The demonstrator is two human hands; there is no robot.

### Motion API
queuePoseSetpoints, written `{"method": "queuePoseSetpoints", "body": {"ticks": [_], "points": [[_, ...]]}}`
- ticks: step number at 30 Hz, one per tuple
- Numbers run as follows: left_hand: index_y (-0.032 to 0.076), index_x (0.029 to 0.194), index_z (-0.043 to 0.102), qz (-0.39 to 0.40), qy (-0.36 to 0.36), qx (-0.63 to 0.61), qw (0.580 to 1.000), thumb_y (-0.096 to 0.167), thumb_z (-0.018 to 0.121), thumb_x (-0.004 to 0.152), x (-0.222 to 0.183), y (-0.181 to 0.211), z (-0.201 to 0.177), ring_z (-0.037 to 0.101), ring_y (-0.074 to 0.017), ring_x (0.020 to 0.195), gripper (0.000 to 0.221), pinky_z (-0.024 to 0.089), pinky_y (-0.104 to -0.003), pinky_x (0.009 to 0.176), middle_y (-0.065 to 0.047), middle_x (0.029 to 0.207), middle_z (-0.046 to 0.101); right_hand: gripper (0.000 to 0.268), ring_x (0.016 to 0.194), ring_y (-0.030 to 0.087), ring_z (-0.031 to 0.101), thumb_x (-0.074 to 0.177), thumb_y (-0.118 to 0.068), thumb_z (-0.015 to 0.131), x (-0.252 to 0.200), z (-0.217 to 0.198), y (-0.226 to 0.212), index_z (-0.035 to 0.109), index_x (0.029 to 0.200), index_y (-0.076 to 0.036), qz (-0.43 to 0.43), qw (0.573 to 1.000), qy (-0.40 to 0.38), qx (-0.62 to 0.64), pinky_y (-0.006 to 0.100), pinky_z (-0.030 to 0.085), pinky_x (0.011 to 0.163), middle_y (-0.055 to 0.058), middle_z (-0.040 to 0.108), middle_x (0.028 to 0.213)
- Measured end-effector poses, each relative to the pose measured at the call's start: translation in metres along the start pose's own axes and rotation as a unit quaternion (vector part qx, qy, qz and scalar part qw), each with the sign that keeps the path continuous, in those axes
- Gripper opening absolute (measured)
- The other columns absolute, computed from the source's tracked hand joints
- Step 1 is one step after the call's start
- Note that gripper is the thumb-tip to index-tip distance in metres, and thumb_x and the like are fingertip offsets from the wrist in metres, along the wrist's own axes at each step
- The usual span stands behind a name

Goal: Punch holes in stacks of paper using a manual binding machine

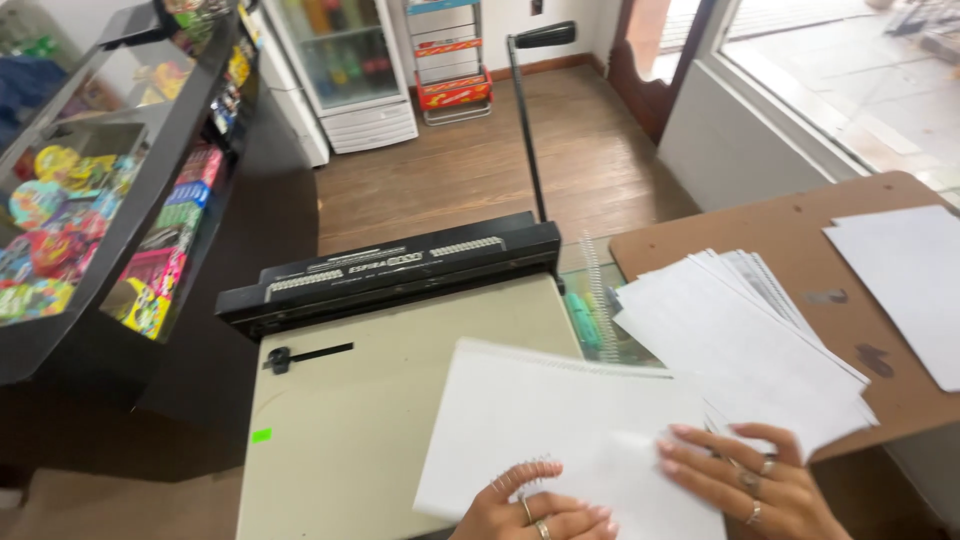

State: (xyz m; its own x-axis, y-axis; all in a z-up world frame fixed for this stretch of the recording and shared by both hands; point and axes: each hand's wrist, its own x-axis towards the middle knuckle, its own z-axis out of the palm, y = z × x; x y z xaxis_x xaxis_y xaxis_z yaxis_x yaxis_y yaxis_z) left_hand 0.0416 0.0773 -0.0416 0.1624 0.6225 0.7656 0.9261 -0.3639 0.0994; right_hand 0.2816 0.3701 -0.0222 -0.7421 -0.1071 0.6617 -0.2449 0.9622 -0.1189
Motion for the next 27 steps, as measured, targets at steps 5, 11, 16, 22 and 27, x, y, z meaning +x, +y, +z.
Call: {"method": "queuePoseSetpoints", "body": {"ticks": [5, 11, 16, 22, 27], "points": [[0.021, 0.160, 0.088, 0.044, 0.023, 0.088, 0.995, 0.044, 0.088, 0.133, 0.021, -0.010, 0.000, 0.090, -0.0140, 0.147, 0.035, 0.060, -0.050, 0.137, 0.005, 0.156, 0.098, 0.044, 0.152, 0.018, 0.085, 0.131, 0.002, 0.060, -0.068, -0.024, 0.031, 0.088, 0.159, -0.017, 0.056, 0.965, 0.084, -0.241, 0.044, 0.050, 0.129, 0.002, 0.091, 0.160], [0.021, 0.147, 0.094, -0.058, -0.004, 0.118, 0.991, 0.042, 0.085, 0.121, -0.012, -0.024, -0.017, 0.092, -0.0167, 0.135, 0.034, 0.058, -0.053, 0.132, 0.004, 0.144, 0.099, 0.077, 0.167, 0.025, 0.081, 0.114, 0.029, 0.062, -0.183, 0.015, 0.118, 0.085, 0.170, -0.019, 0.155, 0.937, 0.034, -0.311, 0.045, 0.068, 0.124, -0.002, 0.085, 0.175], [0.032, 0.157, 0.088, -0.112, -0.075, 0.232, 0.963, 0.065, 0.078, 0.120, -0.077, -0.049, -0.023, 0.082, -0.0119, 0.148, 0.050, 0.052, -0.053, 0.136, 0.015, 0.154, 0.092, 0.071, 0.177, 0.014, 0.064, 0.112, -0.031, 0.057, -0.214, 0.037, 0.139, 0.070, 0.182, -0.032, 0.267, 0.941, -0.053, -0.199, 0.048, 0.036, 0.141, -0.011, 0.069, 0.193], [0.040, 0.150, 0.086, -0.095, 0.004, 0.283, 0.954, 0.071, 0.058, 0.124, -0.132, -0.081, 0.003, 0.081, -0.0051, 0.146, 0.049, 0.050, -0.048, 0.139, 0.023, 0.152, 0.090, 0.055, 0.140, 0.048, 0.074, 0.129, -0.012, 0.078, -0.333, -0.021, 0.310, 0.093, 0.181, -0.003, 0.425, 0.837, 0.215, -0.271, 0.066, 0.054, 0.129, 0.023, 0.084, 0.153], [0.038, 0.147, 0.089, -0.101, -0.008, 0.299, 0.949, 0.067, 0.063, 0.120, -0.135, -0.083, 0.012, 0.081, -0.0050, 0.143, 0.047, 0.054, -0.048, 0.134, 0.022, 0.149, 0.091, 0.109, 0.171, 0.063, 0.047, 0.115, -0.067, 0.090, -0.355, -0.093, 0.403, 0.068, 0.191, 0.008, 0.647, 0.686, 0.198, -0.267, 0.086, 0.032, 0.127, 0.041, 0.048, 0.192]]}}
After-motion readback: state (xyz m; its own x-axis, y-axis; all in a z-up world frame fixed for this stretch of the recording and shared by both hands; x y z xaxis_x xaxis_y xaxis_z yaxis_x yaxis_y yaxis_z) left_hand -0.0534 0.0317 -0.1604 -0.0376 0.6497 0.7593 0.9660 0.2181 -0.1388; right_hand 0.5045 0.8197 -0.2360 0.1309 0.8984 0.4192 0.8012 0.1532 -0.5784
